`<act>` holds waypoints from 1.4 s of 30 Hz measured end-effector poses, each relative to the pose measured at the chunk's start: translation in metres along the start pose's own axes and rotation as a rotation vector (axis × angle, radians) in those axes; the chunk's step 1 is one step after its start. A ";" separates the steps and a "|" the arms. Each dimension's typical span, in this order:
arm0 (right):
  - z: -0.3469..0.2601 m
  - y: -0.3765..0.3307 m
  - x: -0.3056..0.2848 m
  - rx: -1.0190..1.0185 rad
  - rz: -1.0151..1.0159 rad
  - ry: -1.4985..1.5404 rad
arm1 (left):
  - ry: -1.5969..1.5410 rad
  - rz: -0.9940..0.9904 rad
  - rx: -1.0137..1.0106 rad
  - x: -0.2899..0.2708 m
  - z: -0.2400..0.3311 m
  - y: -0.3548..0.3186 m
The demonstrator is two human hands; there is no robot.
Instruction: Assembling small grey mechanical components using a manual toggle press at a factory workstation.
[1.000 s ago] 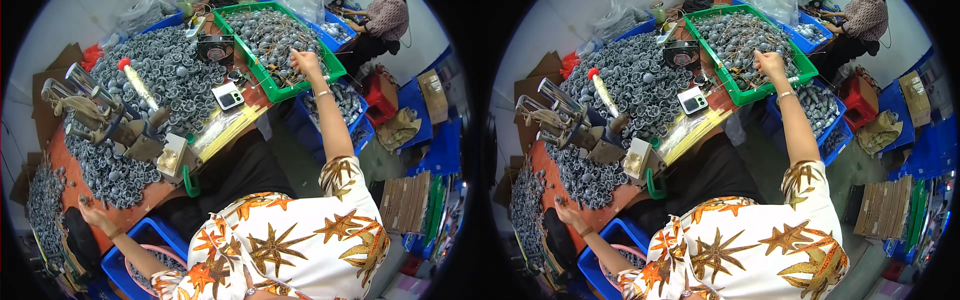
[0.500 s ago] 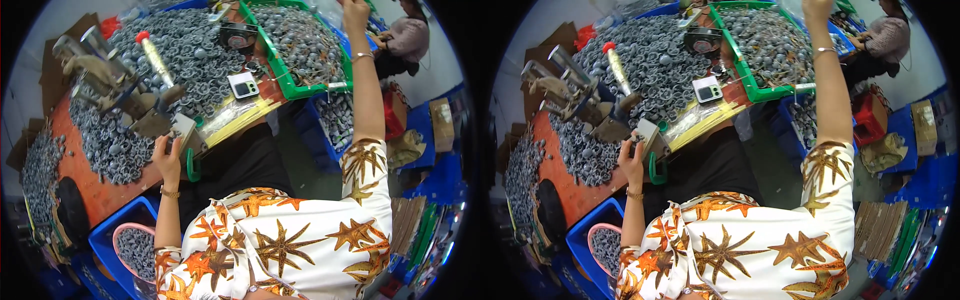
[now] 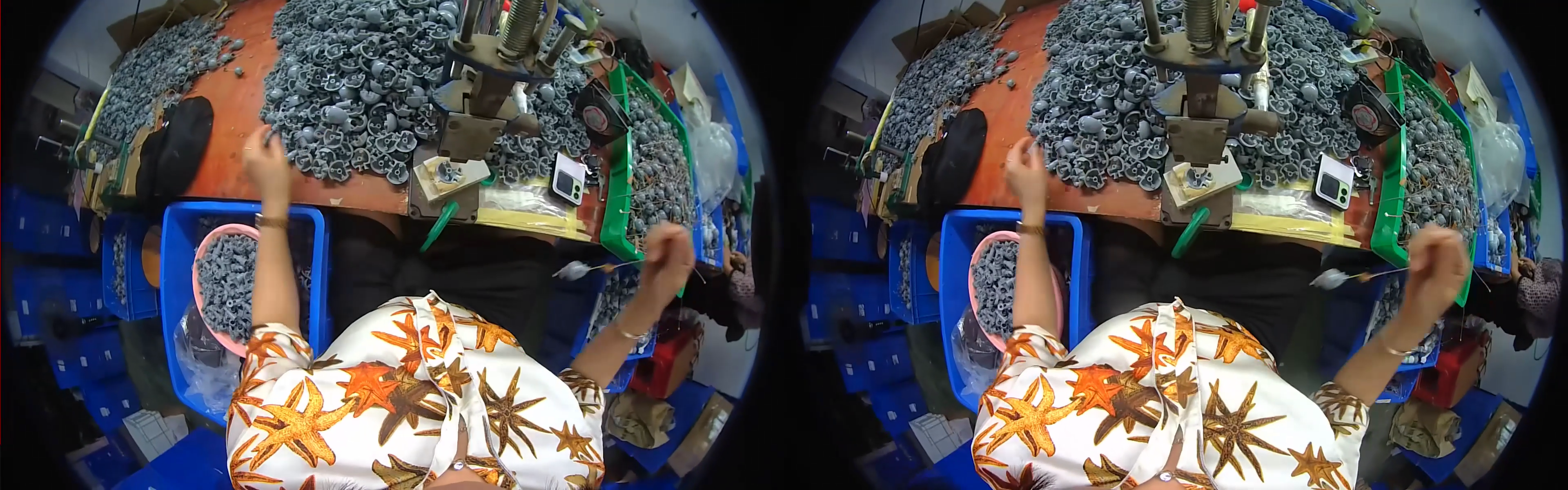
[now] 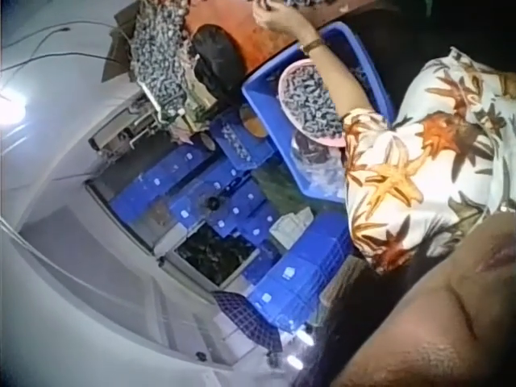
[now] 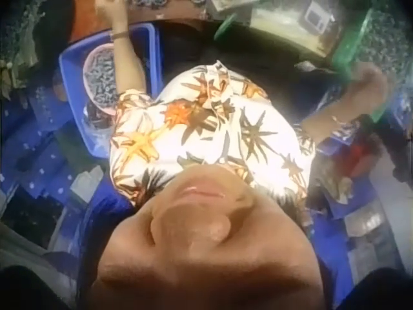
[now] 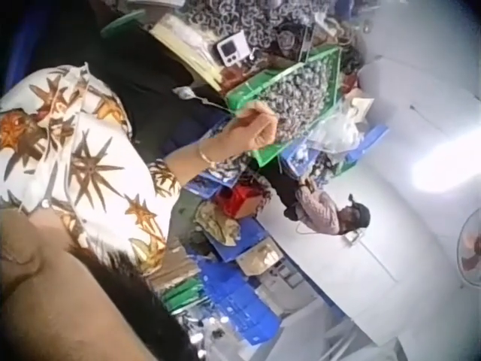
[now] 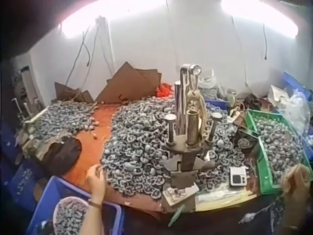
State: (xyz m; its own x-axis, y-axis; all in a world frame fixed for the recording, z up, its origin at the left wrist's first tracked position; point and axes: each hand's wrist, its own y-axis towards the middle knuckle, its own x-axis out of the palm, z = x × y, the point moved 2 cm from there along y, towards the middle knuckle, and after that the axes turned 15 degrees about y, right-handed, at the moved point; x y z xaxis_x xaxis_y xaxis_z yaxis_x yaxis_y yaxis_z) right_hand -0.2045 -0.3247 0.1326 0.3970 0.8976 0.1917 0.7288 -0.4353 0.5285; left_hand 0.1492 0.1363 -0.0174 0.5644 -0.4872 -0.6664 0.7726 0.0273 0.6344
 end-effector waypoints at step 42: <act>0.151 -0.047 0.181 1.098 0.053 0.731 | -0.729 -0.440 0.423 -0.055 0.195 -0.102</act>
State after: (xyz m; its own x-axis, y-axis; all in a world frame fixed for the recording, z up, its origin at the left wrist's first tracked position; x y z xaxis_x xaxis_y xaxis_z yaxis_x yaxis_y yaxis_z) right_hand -0.0827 -0.1528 0.0179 0.3008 0.5578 0.7735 0.9295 0.0100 -0.3687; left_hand -0.0168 -0.0099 0.0308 -0.1831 -0.8072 -0.5612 0.6225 -0.5370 0.5693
